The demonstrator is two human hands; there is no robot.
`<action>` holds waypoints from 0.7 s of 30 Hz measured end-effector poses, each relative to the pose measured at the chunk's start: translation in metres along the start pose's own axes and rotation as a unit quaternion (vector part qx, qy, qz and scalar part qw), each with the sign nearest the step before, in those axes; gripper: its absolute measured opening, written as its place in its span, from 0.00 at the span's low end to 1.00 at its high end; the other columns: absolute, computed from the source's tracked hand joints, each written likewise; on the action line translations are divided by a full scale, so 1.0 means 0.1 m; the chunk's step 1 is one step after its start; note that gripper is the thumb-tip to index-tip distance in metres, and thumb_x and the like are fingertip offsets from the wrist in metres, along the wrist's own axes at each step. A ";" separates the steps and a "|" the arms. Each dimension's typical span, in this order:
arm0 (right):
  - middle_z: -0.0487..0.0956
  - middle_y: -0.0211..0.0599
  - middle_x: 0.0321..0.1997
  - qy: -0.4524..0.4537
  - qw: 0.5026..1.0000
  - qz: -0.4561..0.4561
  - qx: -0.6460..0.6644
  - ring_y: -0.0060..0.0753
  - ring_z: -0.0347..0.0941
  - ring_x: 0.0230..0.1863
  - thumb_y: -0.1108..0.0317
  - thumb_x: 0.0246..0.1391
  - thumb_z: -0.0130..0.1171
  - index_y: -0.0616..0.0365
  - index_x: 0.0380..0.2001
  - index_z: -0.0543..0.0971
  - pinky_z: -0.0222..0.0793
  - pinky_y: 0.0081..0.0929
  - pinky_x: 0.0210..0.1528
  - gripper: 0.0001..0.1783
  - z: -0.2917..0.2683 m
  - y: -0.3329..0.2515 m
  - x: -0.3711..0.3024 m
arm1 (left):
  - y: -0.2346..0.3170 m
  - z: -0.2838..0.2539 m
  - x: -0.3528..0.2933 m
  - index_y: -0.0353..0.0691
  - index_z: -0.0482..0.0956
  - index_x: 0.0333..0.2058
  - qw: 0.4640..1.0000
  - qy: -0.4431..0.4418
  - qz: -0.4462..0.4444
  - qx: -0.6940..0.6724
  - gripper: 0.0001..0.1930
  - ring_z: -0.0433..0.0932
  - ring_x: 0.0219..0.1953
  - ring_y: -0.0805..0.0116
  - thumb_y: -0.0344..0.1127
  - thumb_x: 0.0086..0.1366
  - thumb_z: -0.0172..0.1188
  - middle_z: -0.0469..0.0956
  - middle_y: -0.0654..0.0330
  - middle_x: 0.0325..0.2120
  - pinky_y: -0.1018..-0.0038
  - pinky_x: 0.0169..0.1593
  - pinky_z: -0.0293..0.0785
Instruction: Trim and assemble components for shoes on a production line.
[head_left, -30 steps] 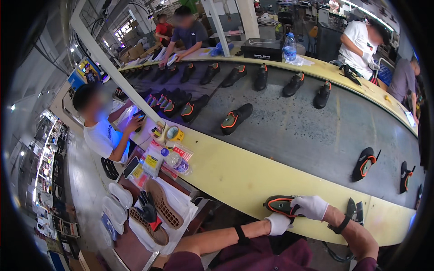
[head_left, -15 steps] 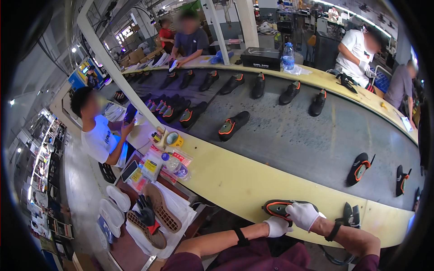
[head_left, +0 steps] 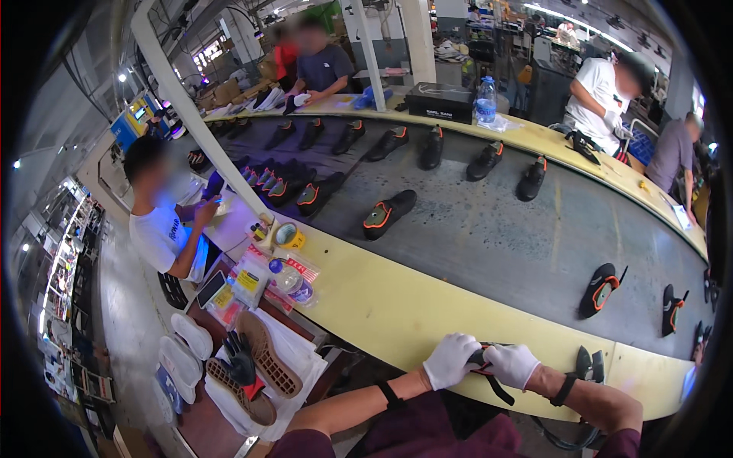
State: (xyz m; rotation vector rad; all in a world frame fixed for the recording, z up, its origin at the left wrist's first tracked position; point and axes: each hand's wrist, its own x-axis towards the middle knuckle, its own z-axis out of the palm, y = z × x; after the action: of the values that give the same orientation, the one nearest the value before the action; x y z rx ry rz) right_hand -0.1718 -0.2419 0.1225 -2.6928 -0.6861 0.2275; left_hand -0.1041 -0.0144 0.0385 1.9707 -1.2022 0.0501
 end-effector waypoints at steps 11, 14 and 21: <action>0.83 0.45 0.37 0.071 0.996 0.048 0.021 0.54 0.84 0.37 0.63 0.61 0.68 0.56 0.47 0.77 0.81 0.47 0.38 0.15 0.25 -0.08 -0.05 | 0.12 -0.22 0.25 0.47 0.80 0.48 0.996 -0.073 0.030 -0.050 0.17 0.80 0.43 0.46 0.39 0.62 0.72 0.80 0.52 0.37 0.52 0.49 0.75; 0.84 0.48 0.39 0.055 0.996 0.060 0.046 0.56 0.85 0.40 0.63 0.67 0.63 0.58 0.48 0.75 0.81 0.49 0.42 0.13 0.21 -0.09 -0.04 | 0.18 -0.28 0.34 0.48 0.82 0.43 0.998 -0.054 0.027 -0.024 0.18 0.80 0.40 0.48 0.43 0.56 0.77 0.80 0.55 0.35 0.54 0.45 0.74; 0.86 0.46 0.39 0.118 0.965 0.142 0.185 0.56 0.86 0.38 0.67 0.65 0.67 0.58 0.51 0.80 0.83 0.45 0.43 0.13 0.09 -0.10 -0.12 | -0.13 0.08 0.26 0.48 0.83 0.52 0.999 -0.022 0.022 0.031 0.28 0.77 0.43 0.51 0.51 0.55 0.79 0.79 0.58 0.40 0.55 0.49 0.72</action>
State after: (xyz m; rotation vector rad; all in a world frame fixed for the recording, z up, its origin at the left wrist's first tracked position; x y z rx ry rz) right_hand -0.1892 -0.2369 0.1187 -2.3919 -0.1619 0.0905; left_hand -0.0826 -0.0355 0.0361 2.0092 -1.2866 0.0665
